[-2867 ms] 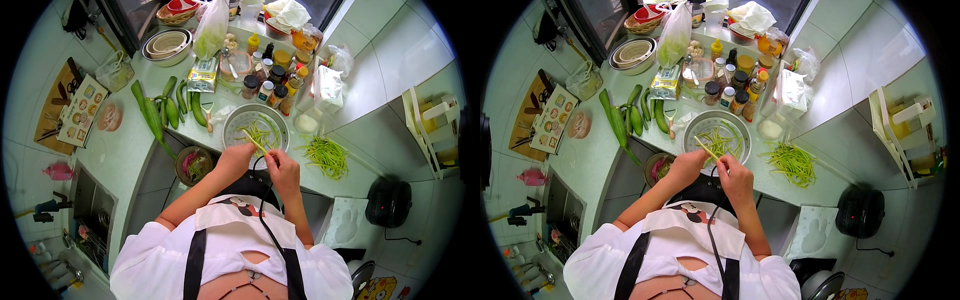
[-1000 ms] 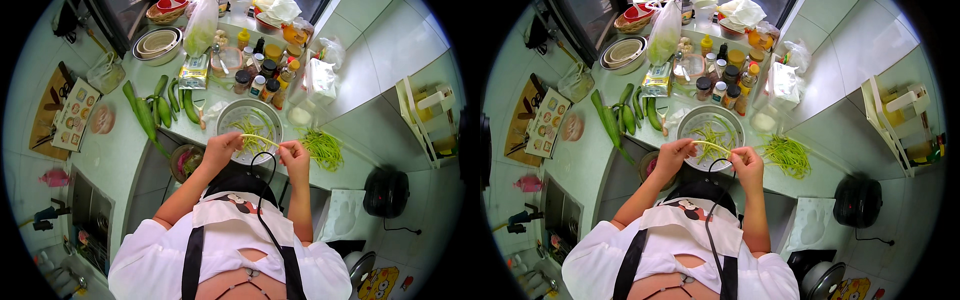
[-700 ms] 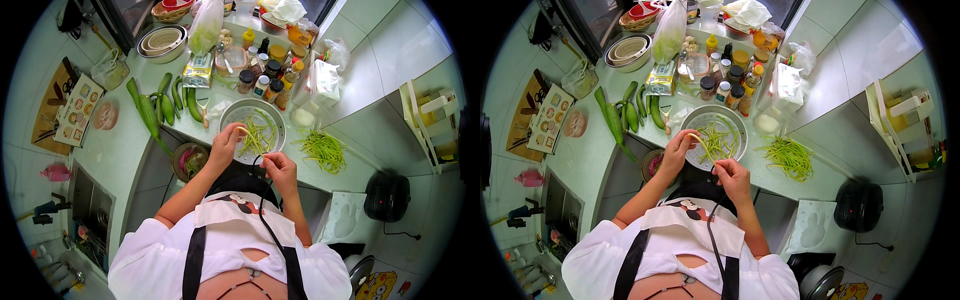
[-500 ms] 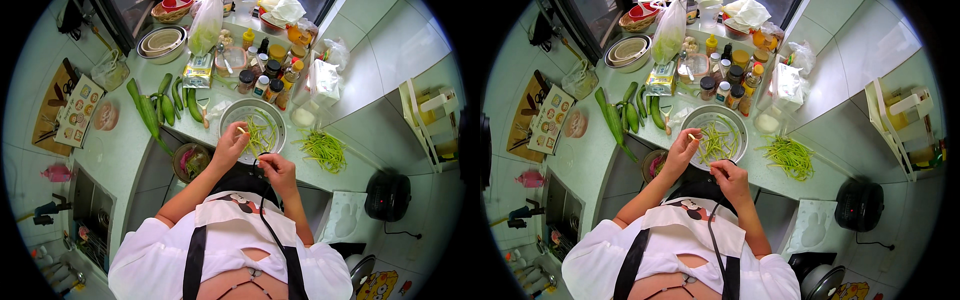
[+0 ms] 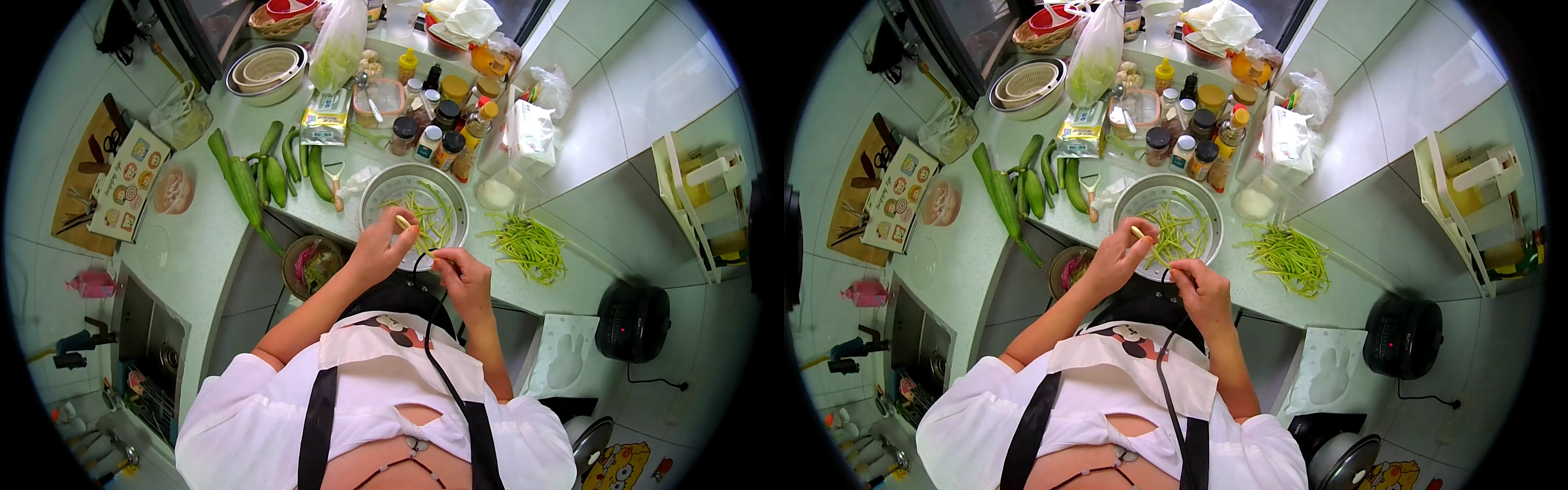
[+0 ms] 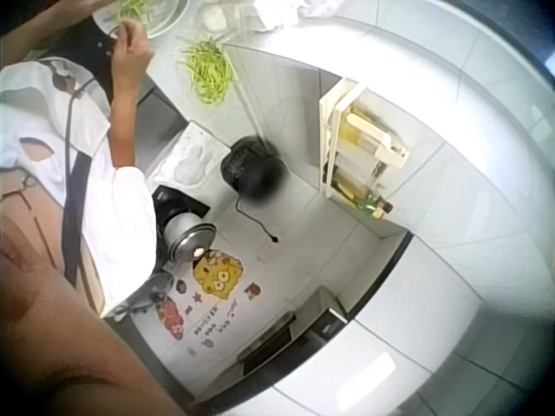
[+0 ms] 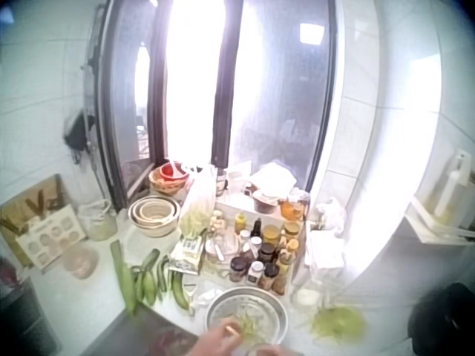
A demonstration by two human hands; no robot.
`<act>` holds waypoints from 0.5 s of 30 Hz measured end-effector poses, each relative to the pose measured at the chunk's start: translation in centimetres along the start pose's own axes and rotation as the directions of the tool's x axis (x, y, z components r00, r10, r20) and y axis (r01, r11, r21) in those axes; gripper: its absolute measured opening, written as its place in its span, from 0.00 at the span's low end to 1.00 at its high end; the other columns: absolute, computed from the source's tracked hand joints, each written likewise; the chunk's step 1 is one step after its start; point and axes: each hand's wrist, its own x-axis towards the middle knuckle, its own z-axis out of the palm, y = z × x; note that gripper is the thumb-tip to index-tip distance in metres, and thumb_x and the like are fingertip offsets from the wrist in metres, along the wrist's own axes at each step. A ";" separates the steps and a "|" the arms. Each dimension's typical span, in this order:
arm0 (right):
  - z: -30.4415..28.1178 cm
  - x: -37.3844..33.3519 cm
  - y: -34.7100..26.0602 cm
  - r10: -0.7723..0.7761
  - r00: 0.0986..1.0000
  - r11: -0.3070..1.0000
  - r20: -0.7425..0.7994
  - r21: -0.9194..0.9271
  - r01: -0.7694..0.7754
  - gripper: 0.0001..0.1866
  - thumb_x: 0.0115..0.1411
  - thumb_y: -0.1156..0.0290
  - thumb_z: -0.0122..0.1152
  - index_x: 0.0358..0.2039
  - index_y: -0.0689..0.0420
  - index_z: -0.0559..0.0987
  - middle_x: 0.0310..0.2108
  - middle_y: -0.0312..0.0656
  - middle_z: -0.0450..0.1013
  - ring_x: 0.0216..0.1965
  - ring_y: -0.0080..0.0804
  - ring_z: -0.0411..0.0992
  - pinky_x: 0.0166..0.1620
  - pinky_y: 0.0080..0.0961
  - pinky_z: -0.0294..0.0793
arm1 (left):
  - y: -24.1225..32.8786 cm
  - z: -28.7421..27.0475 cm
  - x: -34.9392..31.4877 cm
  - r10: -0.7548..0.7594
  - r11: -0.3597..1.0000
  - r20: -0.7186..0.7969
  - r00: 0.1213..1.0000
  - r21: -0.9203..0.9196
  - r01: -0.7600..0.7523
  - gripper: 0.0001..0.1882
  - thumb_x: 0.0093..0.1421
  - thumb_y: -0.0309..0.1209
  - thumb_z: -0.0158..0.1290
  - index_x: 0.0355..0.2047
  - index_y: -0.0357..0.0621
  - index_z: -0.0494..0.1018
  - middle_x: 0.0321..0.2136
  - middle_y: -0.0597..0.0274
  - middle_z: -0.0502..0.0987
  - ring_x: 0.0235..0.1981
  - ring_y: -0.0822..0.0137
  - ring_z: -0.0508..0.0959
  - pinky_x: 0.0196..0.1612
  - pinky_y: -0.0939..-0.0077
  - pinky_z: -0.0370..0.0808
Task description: The person snaps the ends off long green beans by hand and places them into a metal bowl on the kitchen counter.
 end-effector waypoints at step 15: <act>0.6 1.0 0.6 -0.001 0.999 0.999 -0.036 -0.034 0.000 0.06 0.57 0.74 0.57 0.36 0.61 0.76 0.23 0.38 0.76 0.19 0.18 0.70 0.23 0.16 0.68 | -1.3 -0.4 0.1 -0.152 0.980 0.063 0.986 -0.118 0.159 0.18 0.65 0.42 0.42 0.38 0.37 0.71 0.29 0.55 0.76 0.29 0.61 0.77 0.34 0.69 0.73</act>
